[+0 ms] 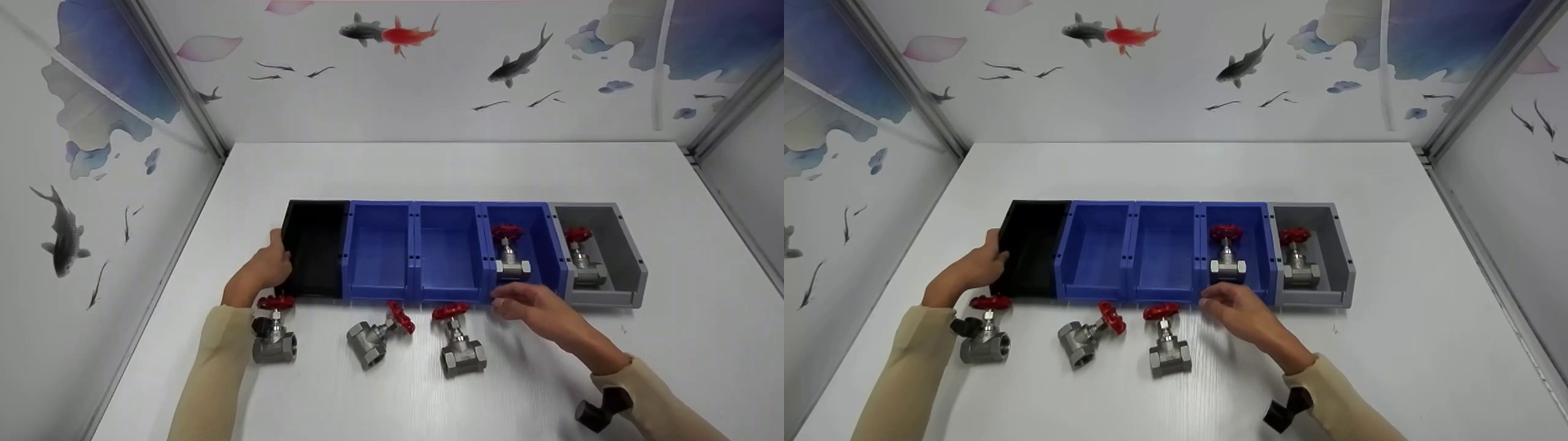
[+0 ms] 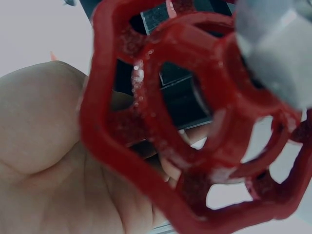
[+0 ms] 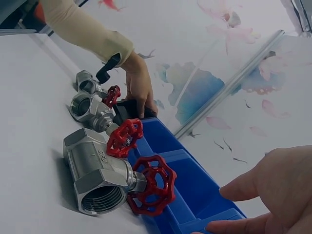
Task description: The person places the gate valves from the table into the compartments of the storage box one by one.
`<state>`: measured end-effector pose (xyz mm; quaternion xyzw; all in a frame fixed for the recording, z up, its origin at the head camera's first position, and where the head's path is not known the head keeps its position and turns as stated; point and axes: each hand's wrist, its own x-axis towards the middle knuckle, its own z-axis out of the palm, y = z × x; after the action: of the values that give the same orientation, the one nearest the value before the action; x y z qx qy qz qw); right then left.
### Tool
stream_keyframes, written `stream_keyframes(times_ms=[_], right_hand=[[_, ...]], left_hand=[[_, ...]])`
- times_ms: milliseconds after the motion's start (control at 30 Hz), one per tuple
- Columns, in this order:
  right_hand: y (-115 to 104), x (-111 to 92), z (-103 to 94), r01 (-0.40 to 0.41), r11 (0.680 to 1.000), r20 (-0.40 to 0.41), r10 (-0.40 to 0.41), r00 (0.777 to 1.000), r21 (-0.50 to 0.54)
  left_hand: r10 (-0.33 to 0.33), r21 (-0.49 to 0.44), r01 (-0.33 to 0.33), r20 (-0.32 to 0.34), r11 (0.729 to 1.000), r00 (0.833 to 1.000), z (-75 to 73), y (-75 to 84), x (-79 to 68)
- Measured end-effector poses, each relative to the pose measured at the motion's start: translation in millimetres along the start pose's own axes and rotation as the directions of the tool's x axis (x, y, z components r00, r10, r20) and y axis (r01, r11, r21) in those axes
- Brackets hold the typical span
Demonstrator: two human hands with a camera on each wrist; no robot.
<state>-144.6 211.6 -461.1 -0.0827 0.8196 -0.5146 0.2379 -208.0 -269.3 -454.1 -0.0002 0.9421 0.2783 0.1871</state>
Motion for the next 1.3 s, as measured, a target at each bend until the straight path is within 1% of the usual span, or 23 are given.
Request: stream_keyframes(times_ms=[100, 233, 467, 567, 700, 833, 900, 1300], right_hand=[[1, 1, 0.9, 0.012, 1.0, 0.018, -0.012, 1.0, 0.021], [3, 2, 2.1, 0.019, 1.0, 0.03, -0.02, 0.999, 0.025], [5, 3, 3.5, 0.035, 0.998, 0.074, -0.039, 0.997, 0.056], [6, 4, 4.4, 0.02, 0.996, 0.097, -0.028, 0.995, 0.089], [8, 5, 6.0, 0.01, 0.988, 0.151, -0.033, 0.988, 0.151], [9, 6, 7.2, 0.009, 0.978, 0.204, -0.053, 0.977, 0.21], [10, 7, 7.5, 0.01, 0.975, 0.22, -0.06, 0.974, 0.223], [15, 9, 11.9, -0.022, 0.97, 0.244, -0.039, 0.969, 0.241]], left_hand=[[-0.004, 0.001, 0.004, -0.005, 1.0, 1.0, 0.1, 0.7, -0.6], [-0.009, 0.01, 0.009, -0.01, 1.0, 1.0, 0.5, 1.2, -0.6], [0.002, 0.014, -0.001, -0.013, 1.0, 1.0, 0.9, 0.3, 0.4], [-0.002, 0.01, 0.002, -0.014, 1.0, 1.0, 0.7, -0.2, 0.7], [0.002, 0.007, -0.002, -0.021, 1.0, 1.0, 0.5, -0.1, 0.6], [-0.006, 0.009, 0.006, -0.009, 1.0, 1.0, 0.2, -0.2, 0.4], [-0.008, 0.01, 0.008, -0.002, 1.0, 1.0, 0.3, -0.4, 0.5], [-0.011, 0.013, 0.011, 0.005, 1.0, 1.0, 0.0, -1.3, 2.0]])
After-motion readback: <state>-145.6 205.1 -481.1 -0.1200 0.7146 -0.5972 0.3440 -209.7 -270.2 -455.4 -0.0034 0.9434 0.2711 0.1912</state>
